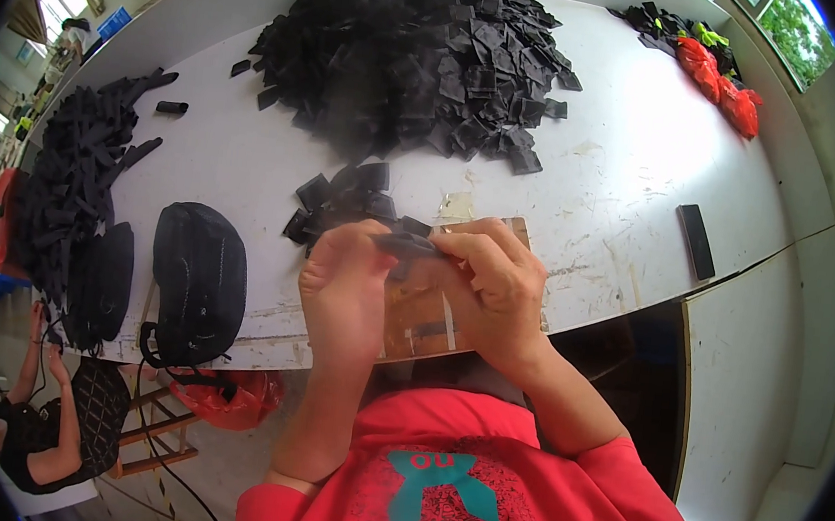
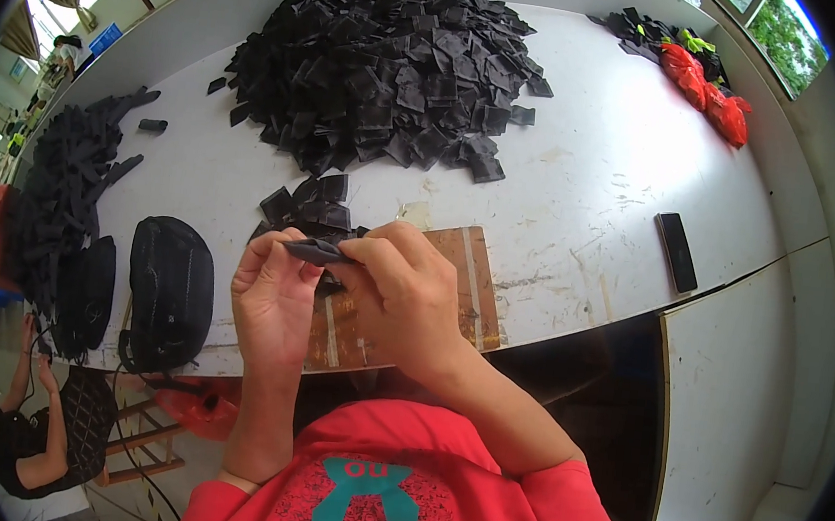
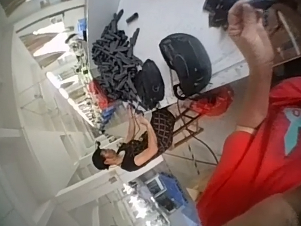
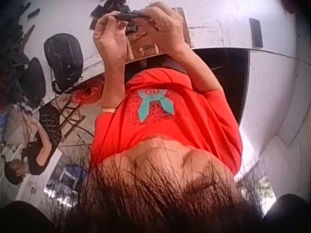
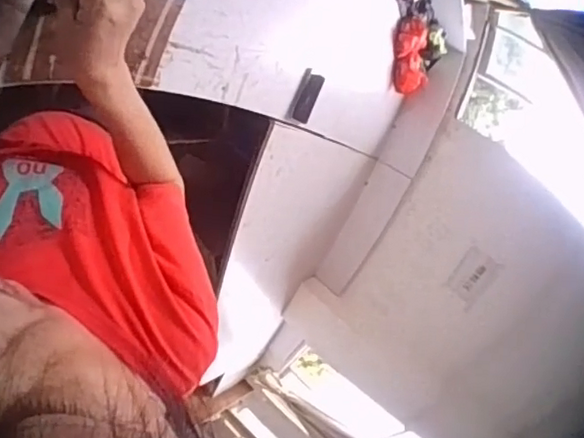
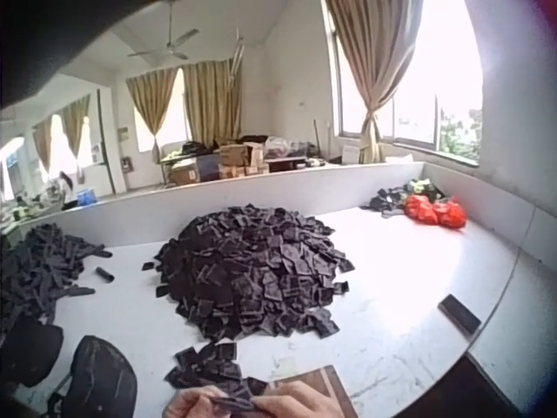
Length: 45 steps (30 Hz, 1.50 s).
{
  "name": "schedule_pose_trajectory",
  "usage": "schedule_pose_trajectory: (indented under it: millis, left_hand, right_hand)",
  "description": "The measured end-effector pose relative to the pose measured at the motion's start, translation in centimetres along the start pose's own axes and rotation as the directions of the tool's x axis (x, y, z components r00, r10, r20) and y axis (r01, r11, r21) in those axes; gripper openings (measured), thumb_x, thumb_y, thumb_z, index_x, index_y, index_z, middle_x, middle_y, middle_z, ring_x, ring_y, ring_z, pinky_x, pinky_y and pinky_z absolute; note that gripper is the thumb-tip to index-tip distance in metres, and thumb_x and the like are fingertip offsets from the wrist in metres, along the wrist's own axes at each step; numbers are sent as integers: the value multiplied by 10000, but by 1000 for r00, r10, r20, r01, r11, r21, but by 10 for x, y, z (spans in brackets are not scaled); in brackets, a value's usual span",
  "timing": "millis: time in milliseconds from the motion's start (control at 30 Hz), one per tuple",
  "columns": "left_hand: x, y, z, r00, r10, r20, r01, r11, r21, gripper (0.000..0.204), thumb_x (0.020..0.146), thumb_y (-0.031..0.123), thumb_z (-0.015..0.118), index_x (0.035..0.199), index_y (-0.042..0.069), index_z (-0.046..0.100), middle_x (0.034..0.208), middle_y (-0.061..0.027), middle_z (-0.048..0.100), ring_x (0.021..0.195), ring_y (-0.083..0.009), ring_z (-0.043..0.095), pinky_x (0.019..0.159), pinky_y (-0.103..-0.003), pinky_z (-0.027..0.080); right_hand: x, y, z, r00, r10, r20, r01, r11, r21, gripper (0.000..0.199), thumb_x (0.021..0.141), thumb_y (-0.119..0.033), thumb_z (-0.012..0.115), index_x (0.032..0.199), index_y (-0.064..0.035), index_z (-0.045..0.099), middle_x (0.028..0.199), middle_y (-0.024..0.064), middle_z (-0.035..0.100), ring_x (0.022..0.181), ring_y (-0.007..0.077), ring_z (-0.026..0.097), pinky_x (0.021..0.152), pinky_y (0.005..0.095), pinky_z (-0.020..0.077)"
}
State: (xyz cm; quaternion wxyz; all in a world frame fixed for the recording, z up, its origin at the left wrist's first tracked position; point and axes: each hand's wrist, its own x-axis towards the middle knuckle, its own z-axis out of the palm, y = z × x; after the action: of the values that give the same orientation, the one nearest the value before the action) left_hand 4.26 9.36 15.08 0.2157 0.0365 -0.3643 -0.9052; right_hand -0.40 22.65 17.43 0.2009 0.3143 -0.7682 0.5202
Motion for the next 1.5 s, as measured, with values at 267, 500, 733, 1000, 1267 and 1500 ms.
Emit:
schedule_pose_trajectory:
  millis: [267, 500, 733, 1000, 1267, 1500]
  left_hand:
    - [-5, -5, -6, 996, 42, 78, -61, 962, 266, 98, 875, 21, 558, 953, 0, 614, 961, -108, 617, 888, -163, 569, 840, -309, 454]
    - [13, 13, 0, 831, 223, 510, -545, 511, 664, 186, 755, -1, 656, 936, 27, 623, 933, -94, 631, 831, -179, 599, 722, -288, 478]
    - [7, 3, -8, 881, 213, 422, -467, 528, 709, 116, 737, 30, 667, 819, 5, 588, 779, -144, 594, 735, -314, 583, 618, -361, 444]
    - [5, -13, -16, 896, 219, 387, -445, 453, 772, 190, 767, 103, 645, 713, -13, 504, 689, -184, 557, 690, -395, 551, 581, -432, 400]
    - [-17, -6, -22, 914, 288, 285, -402, 555, 728, 90, 776, 84, 627, 816, 6, 608, 696, -162, 590, 641, -325, 575, 559, -410, 420]
    - [-62, 85, -8, 625, 754, 204, -693, 415, 590, 91, 828, -10, 539, 865, 38, 607, 757, -87, 588, 613, -176, 542, 542, -286, 410]
  right_hand:
    - [-11, 12, 6, 999, 42, -17, -41, 997, 72, 170, 663, 46, 700, 789, -15, 604, 725, 88, 568, 596, 217, 561, 503, 307, 437]
    - [-16, 3, -4, 968, 176, 177, -172, 984, -39, 238, 687, -11, 698, 904, 3, 601, 844, 104, 602, 693, 189, 572, 614, 279, 456]
    - [-15, 6, 3, 984, 161, 81, -151, 982, -115, 47, 777, 44, 577, 806, 7, 574, 753, 66, 562, 613, 146, 496, 530, 259, 383]
    - [-30, 27, 20, 995, 56, -85, -68, 987, -149, 86, 843, 4, 563, 762, -5, 534, 751, 49, 546, 651, 152, 487, 582, 264, 395]
    - [-13, 26, 12, 998, 9, 62, 1, 989, -149, 221, 824, -5, 584, 682, -10, 414, 649, 48, 386, 583, 149, 353, 537, 273, 329]
    - [-11, 21, 7, 992, 67, 105, -50, 987, -155, 126, 769, 75, 556, 686, 17, 480, 645, 74, 452, 581, 170, 429, 550, 278, 368]
